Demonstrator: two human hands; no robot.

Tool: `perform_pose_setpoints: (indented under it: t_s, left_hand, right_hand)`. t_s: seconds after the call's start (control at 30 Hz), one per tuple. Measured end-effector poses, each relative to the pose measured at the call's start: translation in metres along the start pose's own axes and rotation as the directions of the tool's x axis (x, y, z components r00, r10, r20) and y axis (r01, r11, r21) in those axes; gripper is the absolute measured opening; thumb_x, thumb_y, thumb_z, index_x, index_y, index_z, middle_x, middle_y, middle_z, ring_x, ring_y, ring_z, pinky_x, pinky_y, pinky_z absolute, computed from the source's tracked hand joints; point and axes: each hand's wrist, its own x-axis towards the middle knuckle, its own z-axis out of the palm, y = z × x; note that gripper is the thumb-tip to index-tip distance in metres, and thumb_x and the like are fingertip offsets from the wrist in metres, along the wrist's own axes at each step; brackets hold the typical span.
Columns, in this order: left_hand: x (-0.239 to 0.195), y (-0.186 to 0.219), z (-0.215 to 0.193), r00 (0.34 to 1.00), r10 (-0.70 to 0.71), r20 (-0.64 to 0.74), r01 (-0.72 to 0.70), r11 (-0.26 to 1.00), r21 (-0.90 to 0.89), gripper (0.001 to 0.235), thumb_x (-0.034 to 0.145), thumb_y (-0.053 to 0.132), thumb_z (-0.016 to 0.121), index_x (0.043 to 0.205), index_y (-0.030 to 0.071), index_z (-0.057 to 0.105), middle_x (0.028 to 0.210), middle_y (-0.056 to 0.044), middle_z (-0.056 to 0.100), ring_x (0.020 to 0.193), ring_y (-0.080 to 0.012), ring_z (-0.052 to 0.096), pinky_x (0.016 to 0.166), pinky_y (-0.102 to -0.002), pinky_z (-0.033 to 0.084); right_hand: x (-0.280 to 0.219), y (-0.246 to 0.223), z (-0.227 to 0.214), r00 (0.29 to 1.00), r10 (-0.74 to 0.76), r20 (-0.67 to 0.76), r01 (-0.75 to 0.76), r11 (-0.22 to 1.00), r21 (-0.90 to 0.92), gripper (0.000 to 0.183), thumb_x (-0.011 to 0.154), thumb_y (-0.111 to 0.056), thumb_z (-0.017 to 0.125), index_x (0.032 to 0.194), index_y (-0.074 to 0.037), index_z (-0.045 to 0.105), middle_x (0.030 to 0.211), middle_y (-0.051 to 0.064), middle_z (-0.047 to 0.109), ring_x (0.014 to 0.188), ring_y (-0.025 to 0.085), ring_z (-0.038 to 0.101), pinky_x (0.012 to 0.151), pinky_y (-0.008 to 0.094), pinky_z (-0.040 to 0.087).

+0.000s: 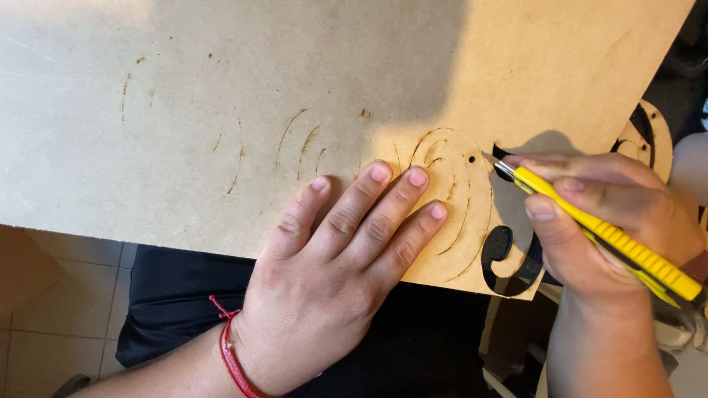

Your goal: Cutting out intricate curved shapes from a thin wooden board using a utility knife

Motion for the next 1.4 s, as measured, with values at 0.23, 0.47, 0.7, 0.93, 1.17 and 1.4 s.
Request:
perform_pose_setpoints:
  t_s: [0.23, 0.47, 0.7, 0.93, 1.17, 1.4]
  left_hand:
    - [0.001, 0.001, 0.002, 1.000, 0.008, -0.009, -0.008, 0.999, 0.033, 0.048, 0.106, 0.015, 0.040, 0.152, 0.022, 0.051, 0.156, -0.004, 0.044, 0.144, -0.0246, 0.035, 0.118, -0.045, 0.025]
    - [0.002, 0.003, 0.003, 1.000, 0.017, 0.008, -0.017, 0.999, 0.032, 0.048, 0.107, 0.016, 0.040, 0.153, 0.022, 0.051, 0.157, -0.004, 0.042, 0.145, -0.0246, 0.036, 0.117, -0.046, 0.024]
    - [0.001, 0.002, 0.001, 1.000, 0.017, 0.019, -0.018, 0.999, 0.042, 0.047, 0.106, 0.015, 0.043, 0.153, 0.022, 0.048, 0.157, -0.004, 0.042, 0.144, -0.0251, 0.037, 0.116, -0.046, 0.029]
    - [0.001, 0.003, -0.001, 1.000, 0.008, -0.008, -0.008, 0.999, 0.034, 0.045, 0.106, 0.019, 0.045, 0.150, 0.024, 0.052, 0.155, -0.003, 0.044, 0.143, -0.0236, 0.039, 0.114, -0.044, 0.032]
    - [0.000, 0.003, -0.002, 1.000, 0.011, 0.004, -0.011, 0.999, 0.036, 0.047, 0.105, 0.019, 0.044, 0.151, 0.023, 0.051, 0.156, -0.003, 0.042, 0.144, -0.0236, 0.035, 0.115, -0.045, 0.030]
    - [-0.001, 0.003, -0.001, 1.000, 0.004, 0.011, -0.004, 1.000, 0.012, 0.048, 0.105, 0.018, 0.045, 0.152, 0.023, 0.051, 0.157, -0.003, 0.041, 0.145, -0.0239, 0.036, 0.116, -0.045, 0.028]
  right_hand:
    - [-0.002, -0.017, 0.006, 0.997, 0.040, -0.062, -0.045, 0.995, -0.085, 0.025, 0.098, -0.002, 0.069, 0.118, -0.004, 0.054, 0.113, 0.028, 0.066, 0.111, 0.041, 0.076, 0.104, 0.048, 0.066]
    - [-0.012, -0.020, 0.018, 0.972, 0.083, -0.218, -0.081, 0.997, 0.017, 0.020, 0.099, -0.006, 0.068, 0.115, -0.005, 0.055, 0.110, 0.026, 0.064, 0.108, 0.044, 0.075, 0.106, 0.055, 0.070]
    - [-0.013, -0.016, 0.020, 0.897, 0.048, -0.439, -0.078, 0.996, -0.051, 0.033, 0.102, -0.026, 0.059, 0.106, 0.006, 0.057, 0.088, 0.027, 0.055, 0.068, 0.032, 0.065, 0.063, 0.037, 0.058]
    - [0.011, -0.033, 0.028, 0.941, 0.193, -0.279, -0.191, 0.981, 0.033, 0.028, 0.101, -0.012, 0.059, 0.112, 0.014, 0.054, 0.094, 0.031, 0.064, 0.073, 0.032, 0.070, 0.067, 0.035, 0.060]
    - [0.009, -0.029, 0.029, 0.940, 0.190, -0.283, -0.196, 0.981, 0.007, 0.028, 0.099, -0.012, 0.063, 0.111, 0.014, 0.058, 0.100, 0.030, 0.065, 0.078, 0.033, 0.071, 0.071, 0.035, 0.060]
    - [0.008, -0.034, 0.028, 0.958, 0.163, -0.237, -0.179, 0.983, -0.047, 0.020, 0.100, -0.004, 0.062, 0.111, 0.013, 0.060, 0.103, 0.031, 0.065, 0.080, 0.030, 0.070, 0.077, 0.032, 0.057]
